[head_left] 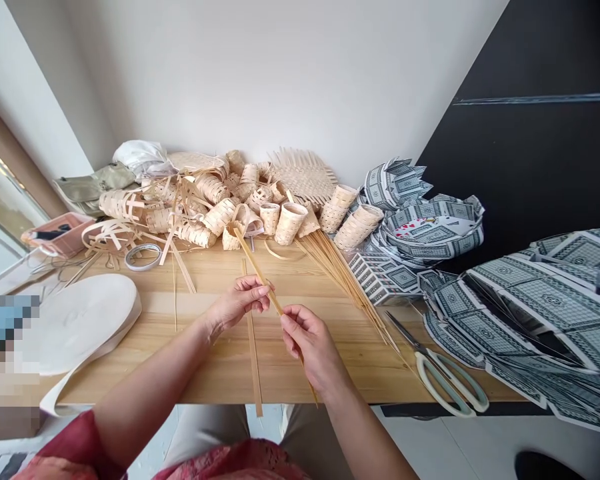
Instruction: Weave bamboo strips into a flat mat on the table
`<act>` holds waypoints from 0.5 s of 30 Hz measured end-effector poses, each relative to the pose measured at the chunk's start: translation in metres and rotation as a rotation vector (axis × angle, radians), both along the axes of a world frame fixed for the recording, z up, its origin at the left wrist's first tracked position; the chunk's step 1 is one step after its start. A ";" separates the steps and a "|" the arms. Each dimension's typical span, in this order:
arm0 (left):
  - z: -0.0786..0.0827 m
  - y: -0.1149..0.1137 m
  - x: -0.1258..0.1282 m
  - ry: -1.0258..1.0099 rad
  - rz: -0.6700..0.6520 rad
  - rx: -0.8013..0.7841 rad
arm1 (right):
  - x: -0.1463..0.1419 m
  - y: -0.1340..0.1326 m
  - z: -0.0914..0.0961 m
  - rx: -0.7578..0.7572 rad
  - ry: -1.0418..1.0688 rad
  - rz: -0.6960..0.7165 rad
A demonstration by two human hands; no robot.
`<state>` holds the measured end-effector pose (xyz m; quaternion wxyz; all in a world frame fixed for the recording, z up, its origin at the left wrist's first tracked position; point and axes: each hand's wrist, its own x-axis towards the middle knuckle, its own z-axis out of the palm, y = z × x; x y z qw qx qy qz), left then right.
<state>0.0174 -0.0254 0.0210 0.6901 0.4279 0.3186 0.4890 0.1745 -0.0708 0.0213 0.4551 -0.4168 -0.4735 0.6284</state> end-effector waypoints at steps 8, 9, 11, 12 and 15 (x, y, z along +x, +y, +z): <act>-0.004 -0.001 0.001 -0.029 -0.067 -0.025 | -0.001 -0.005 -0.002 -0.118 0.172 0.010; -0.004 -0.002 0.002 -0.028 -0.075 -0.027 | 0.000 -0.005 -0.003 -0.124 0.178 0.005; -0.005 -0.003 0.002 -0.023 -0.088 -0.031 | 0.000 -0.005 -0.005 -0.127 0.172 -0.008; -0.005 -0.003 0.003 -0.020 -0.090 -0.032 | 0.001 -0.005 -0.005 -0.122 0.161 -0.017; -0.007 -0.002 0.004 -0.008 -0.094 -0.043 | -0.001 -0.006 -0.007 -0.106 0.117 -0.043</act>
